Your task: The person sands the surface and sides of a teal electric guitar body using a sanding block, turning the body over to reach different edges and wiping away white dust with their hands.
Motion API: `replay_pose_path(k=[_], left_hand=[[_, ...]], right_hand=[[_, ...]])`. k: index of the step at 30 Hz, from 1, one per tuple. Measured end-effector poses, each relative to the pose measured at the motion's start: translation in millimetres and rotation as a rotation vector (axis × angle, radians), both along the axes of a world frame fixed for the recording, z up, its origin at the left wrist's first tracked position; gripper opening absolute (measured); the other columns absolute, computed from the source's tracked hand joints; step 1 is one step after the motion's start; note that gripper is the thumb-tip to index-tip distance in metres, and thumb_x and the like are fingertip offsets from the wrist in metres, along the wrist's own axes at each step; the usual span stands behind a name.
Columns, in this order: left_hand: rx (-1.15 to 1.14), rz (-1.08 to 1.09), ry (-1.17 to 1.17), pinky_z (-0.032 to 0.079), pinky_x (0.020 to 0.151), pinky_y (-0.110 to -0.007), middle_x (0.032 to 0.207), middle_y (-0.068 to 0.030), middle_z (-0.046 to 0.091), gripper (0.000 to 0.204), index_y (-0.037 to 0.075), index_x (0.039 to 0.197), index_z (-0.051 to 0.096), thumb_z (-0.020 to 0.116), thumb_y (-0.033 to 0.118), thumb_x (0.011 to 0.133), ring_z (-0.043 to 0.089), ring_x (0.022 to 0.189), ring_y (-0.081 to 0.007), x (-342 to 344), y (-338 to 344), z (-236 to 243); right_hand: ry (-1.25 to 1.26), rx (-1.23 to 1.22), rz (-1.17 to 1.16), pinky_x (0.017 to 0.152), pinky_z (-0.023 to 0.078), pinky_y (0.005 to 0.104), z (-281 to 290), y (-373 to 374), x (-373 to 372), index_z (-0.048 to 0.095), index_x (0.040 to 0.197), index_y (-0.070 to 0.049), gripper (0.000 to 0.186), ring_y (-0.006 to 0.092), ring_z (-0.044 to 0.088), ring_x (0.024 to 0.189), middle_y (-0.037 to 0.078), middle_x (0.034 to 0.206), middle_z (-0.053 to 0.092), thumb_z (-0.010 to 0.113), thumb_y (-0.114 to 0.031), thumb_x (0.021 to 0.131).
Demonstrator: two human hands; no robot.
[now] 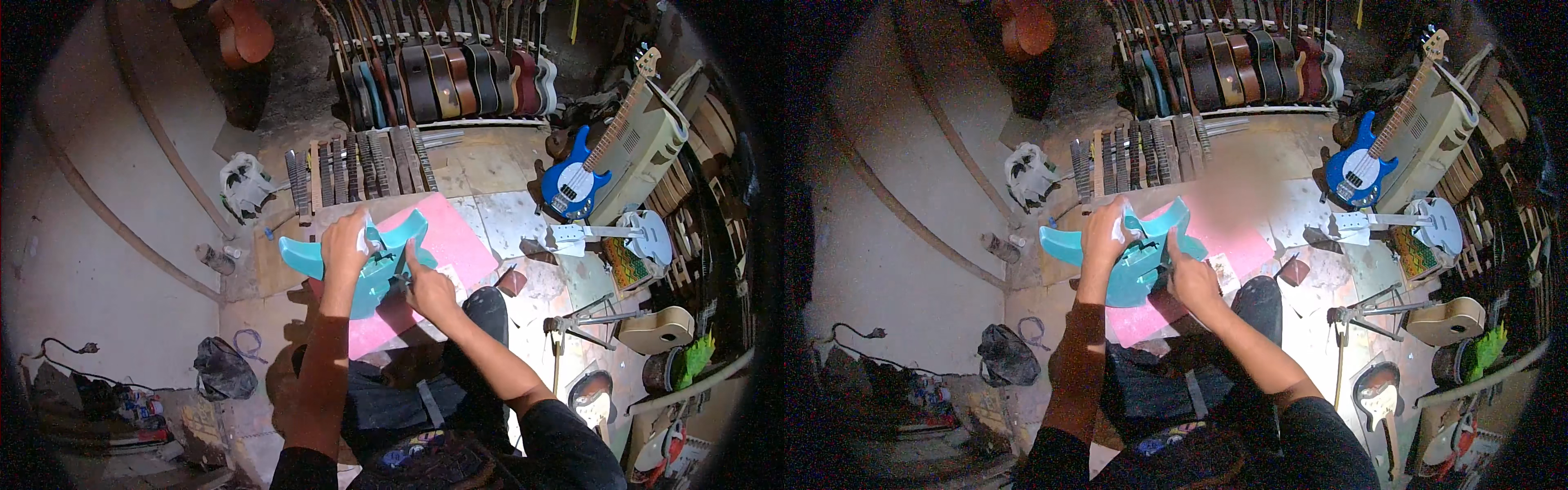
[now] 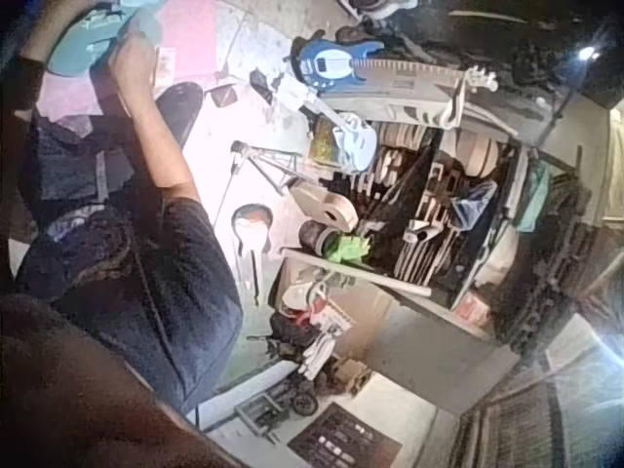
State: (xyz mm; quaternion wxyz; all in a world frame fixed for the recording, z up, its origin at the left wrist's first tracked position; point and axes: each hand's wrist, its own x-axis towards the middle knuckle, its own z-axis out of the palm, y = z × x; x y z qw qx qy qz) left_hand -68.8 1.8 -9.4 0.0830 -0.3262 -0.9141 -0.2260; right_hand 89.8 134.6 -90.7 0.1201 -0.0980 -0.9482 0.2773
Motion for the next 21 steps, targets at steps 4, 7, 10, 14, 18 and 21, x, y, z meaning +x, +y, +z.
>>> replay_pose_path(k=[4,7,10,14,18,21], left_hand=[[0.012,-0.011,0.018,0.054,0.078,-0.057,0.095,-0.0235,0.074,0.048,0.005,0.109,0.066,0.09,0.014,0.068,0.07,0.095,-0.0474,-3.5,-2.8,-3.4],[0.012,-0.016,0.013,0.054,0.078,-0.056,0.095,-0.024,0.073,0.051,0.005,0.111,0.065,0.091,0.014,0.068,0.07,0.095,-0.0474,-4.3,-6.2,-2.4],[0.018,-0.017,0.01,0.054,0.078,-0.056,0.094,-0.0241,0.073,0.051,0.005,0.113,0.065,0.09,0.014,0.069,0.07,0.094,-0.0475,0.2,-4.1,0.0],[-0.019,-0.015,-0.003,0.053,0.076,-0.057,0.092,-0.0242,0.072,0.043,0.005,0.111,0.064,0.084,0.011,0.073,0.069,0.092,-0.0481,6.3,-2.3,11.6],[-0.005,-0.012,0.023,0.053,0.074,-0.058,0.089,-0.0245,0.072,0.038,0.005,0.11,0.064,0.079,0.01,0.076,0.069,0.089,-0.0484,6.2,-2.0,4.6],[0.017,-0.019,0.027,0.053,0.074,-0.057,0.089,-0.0245,0.072,0.038,0.005,0.109,0.063,0.079,0.01,0.075,0.07,0.089,-0.0486,6.2,-3.0,2.3]], right_hand=[[0.094,-0.246,0.179,0.077,0.058,0.0527,-0.5,-17.2,-8.4,0.022,0.167,-0.004,0.097,0.0475,0.072,0.082,0.029,0.095,0.072,0.066,-0.007,0.081],[0.143,-0.452,0.336,0.085,0.058,0.0462,4.1,-14.5,-11.5,0.03,0.166,-0.006,0.091,0.0461,0.072,0.087,0.033,0.103,0.072,0.063,-0.006,0.081],[0.133,-0.605,0.209,0.086,0.058,0.0454,20.3,-4.2,-4.6,0.039,0.163,-0.007,0.084,0.045,0.072,0.087,0.033,0.108,0.072,0.062,-0.004,0.082],[-0.105,-0.179,-0.059,0.08,0.057,0.055,36.3,7.4,-7.4,0.026,0.168,-0.011,0.093,0.0478,0.073,0.09,0.028,0.101,0.075,0.062,-0.004,0.083],[-0.112,-0.302,0.098,0.082,0.056,0.0582,23.7,-12.0,-8.7,0.019,0.17,-0.012,0.1,0.051,0.071,0.092,0.03,0.096,0.073,0.064,-0.005,0.081],[-0.076,-0.782,0.18,0.083,0.058,0.0417,22.4,-14.7,-13.6,0.018,0.172,-0.014,0.099,0.0297,0.072,0.091,0.019,0.111,0.077,0.064,-0.005,0.085]])
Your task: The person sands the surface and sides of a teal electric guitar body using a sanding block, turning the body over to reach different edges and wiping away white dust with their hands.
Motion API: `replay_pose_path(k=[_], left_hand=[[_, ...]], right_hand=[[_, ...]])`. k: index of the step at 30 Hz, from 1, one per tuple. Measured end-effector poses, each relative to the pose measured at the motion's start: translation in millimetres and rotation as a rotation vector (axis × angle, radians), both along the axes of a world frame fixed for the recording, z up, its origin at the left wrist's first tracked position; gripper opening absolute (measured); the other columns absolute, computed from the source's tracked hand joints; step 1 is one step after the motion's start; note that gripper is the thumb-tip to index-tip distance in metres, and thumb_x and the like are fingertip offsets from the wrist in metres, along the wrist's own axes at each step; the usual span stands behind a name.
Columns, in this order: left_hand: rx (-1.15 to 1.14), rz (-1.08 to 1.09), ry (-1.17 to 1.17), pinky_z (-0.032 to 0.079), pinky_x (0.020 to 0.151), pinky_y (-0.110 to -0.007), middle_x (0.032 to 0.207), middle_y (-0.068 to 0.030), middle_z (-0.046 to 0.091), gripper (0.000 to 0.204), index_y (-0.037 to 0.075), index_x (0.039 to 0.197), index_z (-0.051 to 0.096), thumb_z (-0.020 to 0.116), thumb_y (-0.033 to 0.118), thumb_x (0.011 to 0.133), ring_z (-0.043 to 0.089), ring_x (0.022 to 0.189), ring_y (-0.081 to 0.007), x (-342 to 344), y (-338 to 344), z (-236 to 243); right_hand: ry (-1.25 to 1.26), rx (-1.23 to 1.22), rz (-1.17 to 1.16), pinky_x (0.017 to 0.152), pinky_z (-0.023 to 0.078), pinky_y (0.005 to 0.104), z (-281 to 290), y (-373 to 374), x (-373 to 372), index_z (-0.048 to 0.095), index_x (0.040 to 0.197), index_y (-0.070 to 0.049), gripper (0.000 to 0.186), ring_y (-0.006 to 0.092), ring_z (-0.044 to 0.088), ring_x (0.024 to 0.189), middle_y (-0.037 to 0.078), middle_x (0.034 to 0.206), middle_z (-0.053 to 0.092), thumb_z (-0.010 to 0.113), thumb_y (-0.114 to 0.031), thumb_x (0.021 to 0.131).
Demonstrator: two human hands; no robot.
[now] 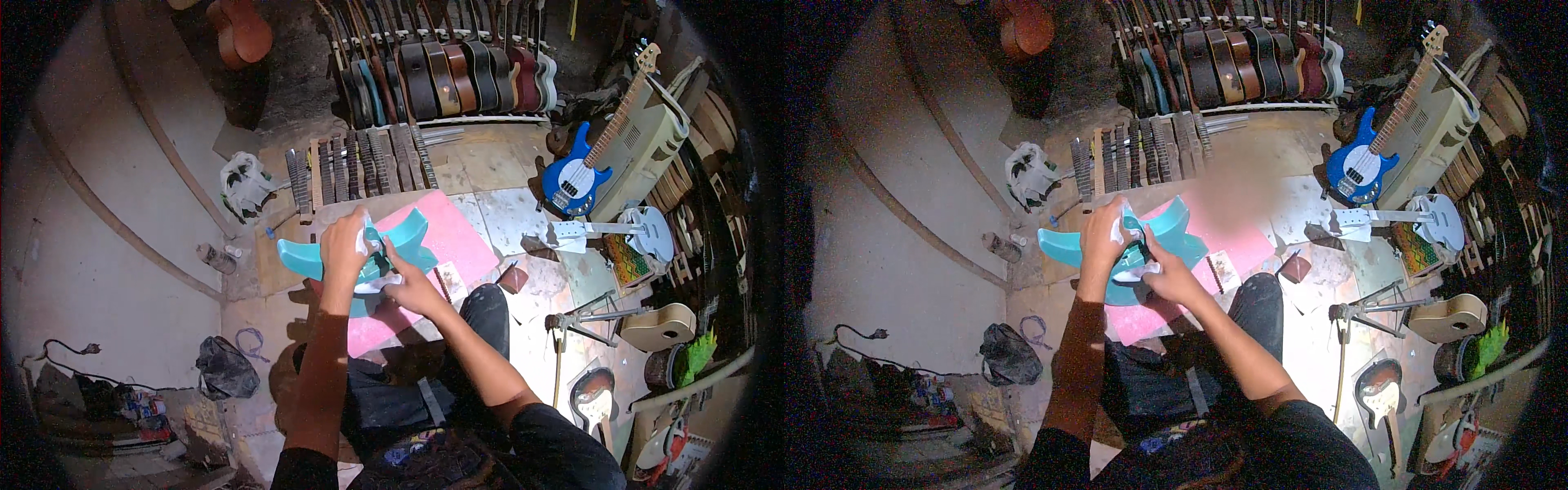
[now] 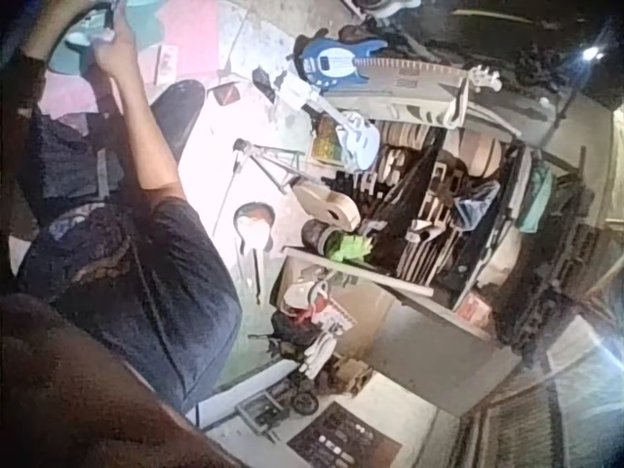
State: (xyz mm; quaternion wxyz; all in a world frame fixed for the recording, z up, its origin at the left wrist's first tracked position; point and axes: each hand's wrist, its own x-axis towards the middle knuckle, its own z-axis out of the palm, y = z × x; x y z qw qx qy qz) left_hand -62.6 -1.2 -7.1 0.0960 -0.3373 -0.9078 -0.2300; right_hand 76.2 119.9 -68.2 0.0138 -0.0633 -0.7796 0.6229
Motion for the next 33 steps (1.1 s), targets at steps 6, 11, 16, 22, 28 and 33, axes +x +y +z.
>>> replay_pose_path(k=[6,11,16,22,28,33], left_hand=[[-0.003,-0.027,-0.005,0.054,0.077,-0.056,0.096,-0.0229,0.072,0.045,0.008,0.108,0.063,0.085,0.016,0.069,0.069,0.093,-0.048,-5.3,-1.2,-9.5],[0.075,-0.148,-0.027,0.056,0.085,-0.052,0.107,-0.0194,0.071,0.055,0.009,0.109,0.065,0.092,0.027,0.065,0.069,0.101,-0.0436,-2.2,-4.6,2.3],[-0.01,-0.018,0.016,0.056,0.085,-0.051,0.107,-0.0181,0.07,0.052,0.007,0.108,0.067,0.091,0.032,0.069,0.07,0.101,-0.0415,11.3,4.3,5.2],[-0.038,0.001,-0.001,0.056,0.083,-0.052,0.103,-0.0188,0.071,0.043,0.007,0.106,0.067,0.084,0.034,0.078,0.071,0.098,-0.041,8.6,15.9,-0.5],[-0.062,0.039,-0.018,0.056,0.083,-0.052,0.103,-0.0184,0.071,0.039,0.007,0.104,0.067,0.082,0.032,0.079,0.071,0.096,-0.0416,8.3,7.2,3.7],[-0.037,0.008,-0.004,0.057,0.084,-0.052,0.104,-0.0181,0.072,0.041,0.006,0.104,0.068,0.083,0.034,0.078,0.071,0.097,-0.0416,2.4,9.3,-0.6]], right_hand=[[-0.134,-0.748,0.15,0.089,0.054,0.0274,-0.7,30.0,25.3,0.062,0.15,-0.004,0.063,0.0146,0.068,0.099,0.01,0.126,0.074,0.057,-0.002,0.087],[-0.156,-0.708,-0.151,0.058,0.039,0.0224,1.8,25.6,51.5,0.067,0.142,-0.002,0.068,0.0075,0.047,0.064,0.002,0.097,0.068,0.051,0.002,0.077],[-0.222,-0.786,-0.286,0.058,0.041,0.0231,-12.6,24.1,63.5,0.068,0.142,-0.006,0.062,0.0066,0.048,0.065,0.001,0.096,0.067,0.051,0.003,0.083],[-0.034,-0.102,-0.465,0.107,0.05,0.0363,-82.7,34.3,55.5,0.066,0.142,-0.003,0.047,0.0268,0.066,0.127,0.017,0.131,0.073,0.057,-0.001,0.096],[0.516,0.562,-0.441,0.113,0.05,0.0419,-51.2,27.6,27.7,0.058,0.149,-0.005,0.067,0.0384,0.059,0.137,0.021,0.156,0.055,0.059,0.011,0.084],[0.419,0.921,-0.243,0.085,0.059,0.0445,-72.2,36.8,8.2,0.051,0.154,-0.009,0.086,0.0394,0.069,0.107,0.016,0.158,0.055,0.067,0.009,0.072]])
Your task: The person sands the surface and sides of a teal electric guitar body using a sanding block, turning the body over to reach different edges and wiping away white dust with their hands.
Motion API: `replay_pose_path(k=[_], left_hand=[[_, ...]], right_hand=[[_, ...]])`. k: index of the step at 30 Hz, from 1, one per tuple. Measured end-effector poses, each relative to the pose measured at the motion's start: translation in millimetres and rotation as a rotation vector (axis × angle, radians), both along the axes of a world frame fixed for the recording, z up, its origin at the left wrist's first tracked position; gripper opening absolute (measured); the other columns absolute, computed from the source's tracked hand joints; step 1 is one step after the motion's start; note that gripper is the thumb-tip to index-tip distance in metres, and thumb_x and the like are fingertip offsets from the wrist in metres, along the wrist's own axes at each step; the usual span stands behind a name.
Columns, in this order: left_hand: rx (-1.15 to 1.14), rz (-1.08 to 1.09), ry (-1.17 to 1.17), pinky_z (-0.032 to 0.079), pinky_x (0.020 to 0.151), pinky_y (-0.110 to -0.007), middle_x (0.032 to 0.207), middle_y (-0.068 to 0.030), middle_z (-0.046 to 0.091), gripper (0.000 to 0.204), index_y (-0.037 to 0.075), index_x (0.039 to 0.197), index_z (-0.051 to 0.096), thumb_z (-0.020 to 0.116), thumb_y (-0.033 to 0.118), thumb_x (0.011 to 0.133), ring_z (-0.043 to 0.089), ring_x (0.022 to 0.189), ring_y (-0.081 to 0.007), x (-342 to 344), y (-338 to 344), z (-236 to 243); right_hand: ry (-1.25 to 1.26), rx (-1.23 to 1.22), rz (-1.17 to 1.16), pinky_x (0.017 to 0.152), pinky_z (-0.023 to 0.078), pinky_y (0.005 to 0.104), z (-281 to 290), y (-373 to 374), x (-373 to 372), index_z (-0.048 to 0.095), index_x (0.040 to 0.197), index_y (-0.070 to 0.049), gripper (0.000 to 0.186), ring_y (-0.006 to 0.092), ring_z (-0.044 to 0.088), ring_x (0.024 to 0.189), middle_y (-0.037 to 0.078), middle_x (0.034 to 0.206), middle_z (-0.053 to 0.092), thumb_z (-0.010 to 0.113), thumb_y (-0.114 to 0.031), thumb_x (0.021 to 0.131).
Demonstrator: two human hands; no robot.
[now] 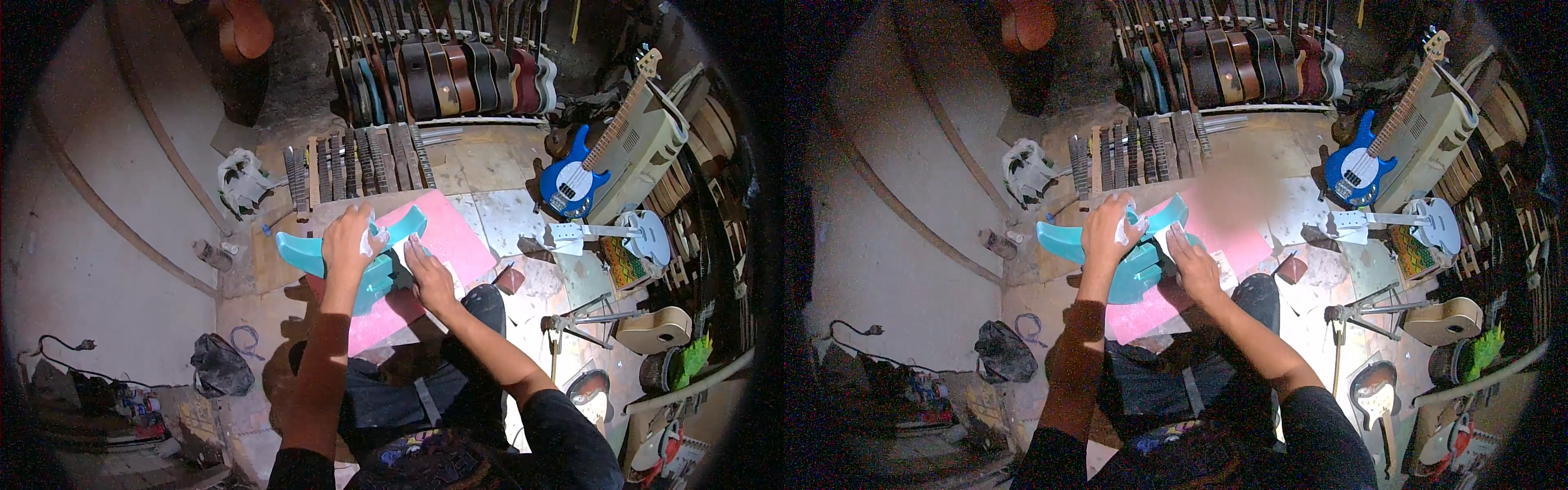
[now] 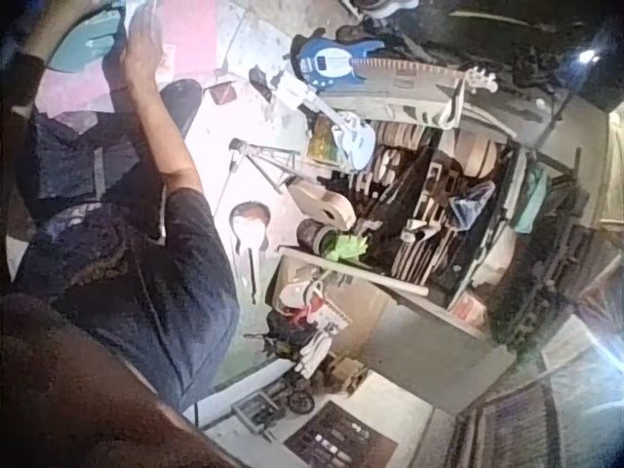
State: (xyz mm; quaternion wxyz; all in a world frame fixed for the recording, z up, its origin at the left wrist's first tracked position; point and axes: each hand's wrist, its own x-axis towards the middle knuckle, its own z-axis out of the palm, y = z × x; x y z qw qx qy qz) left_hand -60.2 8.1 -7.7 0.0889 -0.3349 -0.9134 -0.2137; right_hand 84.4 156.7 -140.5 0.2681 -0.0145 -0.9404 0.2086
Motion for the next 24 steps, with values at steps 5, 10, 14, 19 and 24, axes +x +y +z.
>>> replay_pose_path(k=[5,10,14,19,24], left_hand=[[-0.006,0.011,0.01,0.057,0.084,-0.051,0.104,-0.0187,0.072,0.042,0.005,0.103,0.068,0.084,0.033,0.076,0.071,0.097,-0.0408,5.5,0.7,2.2],[-0.003,0.009,-0.002,0.057,0.083,-0.051,0.102,-0.0192,0.071,0.043,0.004,0.103,0.068,0.084,0.033,0.075,0.071,0.097,-0.0407,1.3,2.0,4.2],[-0.013,0.012,0.017,0.057,0.082,-0.051,0.101,-0.0192,0.071,0.043,0.004,0.103,0.068,0.084,0.032,0.075,0.071,0.096,-0.041,5.5,1.7,4.7],[-0.006,0.003,0.005,0.057,0.083,-0.051,0.101,-0.0191,0.071,0.043,0.004,0.103,0.068,0.084,0.032,0.074,0.071,0.097,-0.0408,4.0,0.9,6.1],[-0.015,0.021,0.026,0.057,0.082,-0.051,0.102,-0.0196,0.072,0.043,0.004,0.104,0.068,0.084,0.032,0.074,0.071,0.096,-0.0409,4.2,4.1,2.9]], right_hand=[[0.225,-0.036,-0.126,0.078,0.057,0.0451,-6.3,17.9,-17.4,0.054,0.151,-0.005,0.078,0.0388,0.068,0.09,0.026,0.158,0.05,0.063,0.009,0.075],[0.092,0.009,-0.054,0.083,0.056,0.0474,-16.1,7.2,-13.0,0.049,0.155,-0.004,0.089,0.0383,0.067,0.092,0.021,0.157,0.053,0.068,0.006,0.068],[0.251,-0.016,-0.149,0.08,0.056,0.0457,-9.3,9.7,-29.0,0.051,0.154,-0.005,0.086,0.034,0.067,0.089,0.019,0.162,0.049,0.068,0.005,0.07],[0.091,0.118,0.03,0.073,0.054,0.0446,-14.2,13.6,-18.2,0.051,0.153,-0.004,0.078,0.0344,0.067,0.085,0.022,0.161,0.049,0.066,0.001,0.077],[0.197,0.059,-0.042,0.072,0.054,0.0467,-1.6,28.6,-32.5,0.051,0.154,-0.009,0.077,0.0325,0.067,0.083,0.018,0.162,0.049,0.065,0.0,0.079]])
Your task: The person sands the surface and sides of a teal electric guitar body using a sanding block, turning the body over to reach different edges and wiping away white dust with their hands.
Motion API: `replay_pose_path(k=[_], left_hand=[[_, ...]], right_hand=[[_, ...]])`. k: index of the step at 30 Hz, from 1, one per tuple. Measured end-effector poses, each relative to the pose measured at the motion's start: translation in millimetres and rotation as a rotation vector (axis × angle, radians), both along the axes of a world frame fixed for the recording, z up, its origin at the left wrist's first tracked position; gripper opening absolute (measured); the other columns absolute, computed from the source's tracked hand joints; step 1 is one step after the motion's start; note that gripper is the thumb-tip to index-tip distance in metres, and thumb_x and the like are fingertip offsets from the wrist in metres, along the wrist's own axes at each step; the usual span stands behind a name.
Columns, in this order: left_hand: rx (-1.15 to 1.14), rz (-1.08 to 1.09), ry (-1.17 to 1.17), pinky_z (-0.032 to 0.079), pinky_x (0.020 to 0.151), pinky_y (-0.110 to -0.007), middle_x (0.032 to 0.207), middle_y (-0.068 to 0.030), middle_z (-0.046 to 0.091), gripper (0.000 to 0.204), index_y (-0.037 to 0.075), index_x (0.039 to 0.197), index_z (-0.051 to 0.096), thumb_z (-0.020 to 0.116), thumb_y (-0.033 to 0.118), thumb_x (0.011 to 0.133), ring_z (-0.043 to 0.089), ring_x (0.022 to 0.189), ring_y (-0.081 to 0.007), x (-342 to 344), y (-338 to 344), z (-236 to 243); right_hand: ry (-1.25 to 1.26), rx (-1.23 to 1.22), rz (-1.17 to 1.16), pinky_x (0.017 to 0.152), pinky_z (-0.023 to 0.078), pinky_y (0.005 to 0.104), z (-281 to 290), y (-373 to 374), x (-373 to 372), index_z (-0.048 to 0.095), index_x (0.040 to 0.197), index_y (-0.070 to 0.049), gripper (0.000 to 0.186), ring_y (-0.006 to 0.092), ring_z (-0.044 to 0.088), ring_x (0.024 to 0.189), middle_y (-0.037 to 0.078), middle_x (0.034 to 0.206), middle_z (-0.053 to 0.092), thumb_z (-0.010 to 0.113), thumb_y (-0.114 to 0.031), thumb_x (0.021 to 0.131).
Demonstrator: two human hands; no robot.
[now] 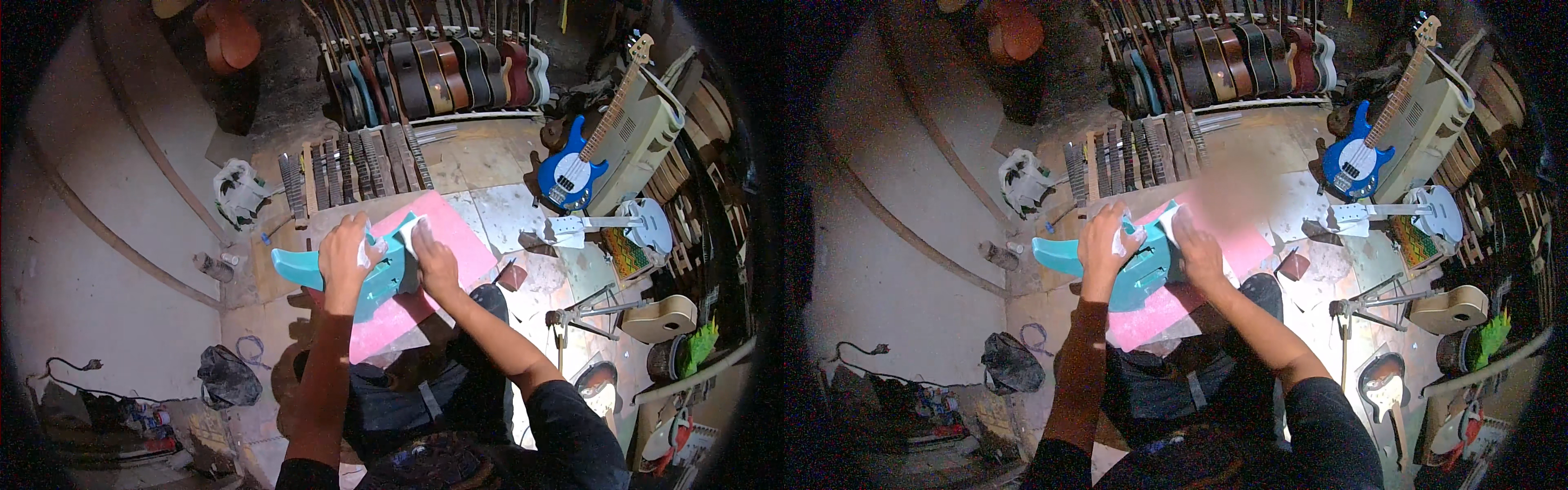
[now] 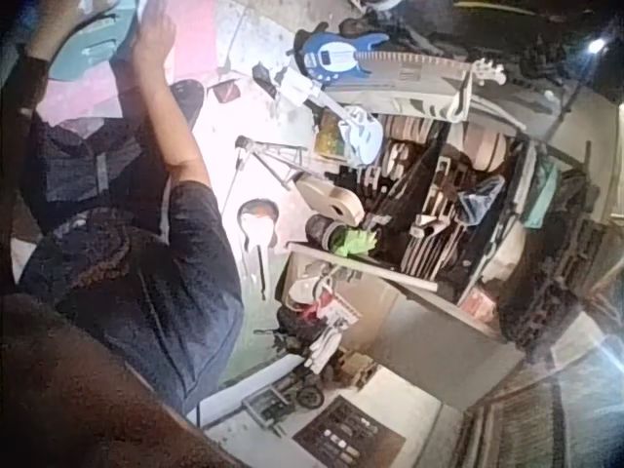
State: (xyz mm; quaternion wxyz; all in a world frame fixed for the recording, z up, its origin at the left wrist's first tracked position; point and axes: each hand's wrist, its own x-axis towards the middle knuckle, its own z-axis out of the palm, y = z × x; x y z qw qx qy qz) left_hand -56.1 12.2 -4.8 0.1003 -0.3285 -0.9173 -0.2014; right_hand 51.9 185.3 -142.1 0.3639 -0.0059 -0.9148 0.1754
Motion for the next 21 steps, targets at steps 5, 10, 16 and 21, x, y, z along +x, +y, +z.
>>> replay_pose_path(k=[5,10,16,21], left_hand=[[0.002,-0.014,0.011,0.057,0.081,-0.05,0.102,-0.02,0.072,0.044,0.004,0.105,0.069,0.084,0.031,0.074,0.072,0.095,-0.0408,-0.2,-2.1,-3.2],[0.034,-0.028,-0.002,0.057,0.08,-0.051,0.101,-0.0193,0.072,0.042,0.004,0.102,0.068,0.084,0.03,0.074,0.071,0.093,-0.0417,1.8,0.6,0.8],[0.031,-0.023,0.027,0.056,0.078,-0.051,0.098,-0.0186,0.071,0.04,0.004,0.101,0.067,0.084,0.029,0.074,0.071,0.092,-0.0422,4.7,-3.0,3.6],[0.049,-0.02,0.006,0.056,0.078,-0.052,0.098,-0.0185,0.071,0.039,0.004,0.1,0.066,0.083,0.028,0.075,0.07,0.093,-0.0425,5.1,-3.2,3.1]], right_hand=[[-0.108,0.112,0.07,0.075,0.055,0.0464,-14.4,7.5,14.9,0.051,0.154,-0.01,0.075,0.0304,0.067,0.084,0.017,0.162,0.05,0.064,-0.003,0.081],[0.001,0.017,0.103,0.08,0.056,0.0428,-19.0,1.3,14.3,0.054,0.152,-0.009,0.074,0.0297,0.069,0.091,0.015,0.16,0.053,0.066,-0.003,0.079],[-0.143,0.023,0.022,0.079,0.057,0.0431,-1.1,5.1,15.2,0.047,0.157,-0.008,0.086,0.0309,0.069,0.092,0.017,0.163,0.048,0.066,0.001,0.074],[-0.136,0.012,0.117,0.077,0.058,0.0447,7.6,-3.7,18.2,0.046,0.158,-0.011,0.091,0.0327,0.068,0.088,0.014,0.163,0.05,0.066,0.004,0.071]])
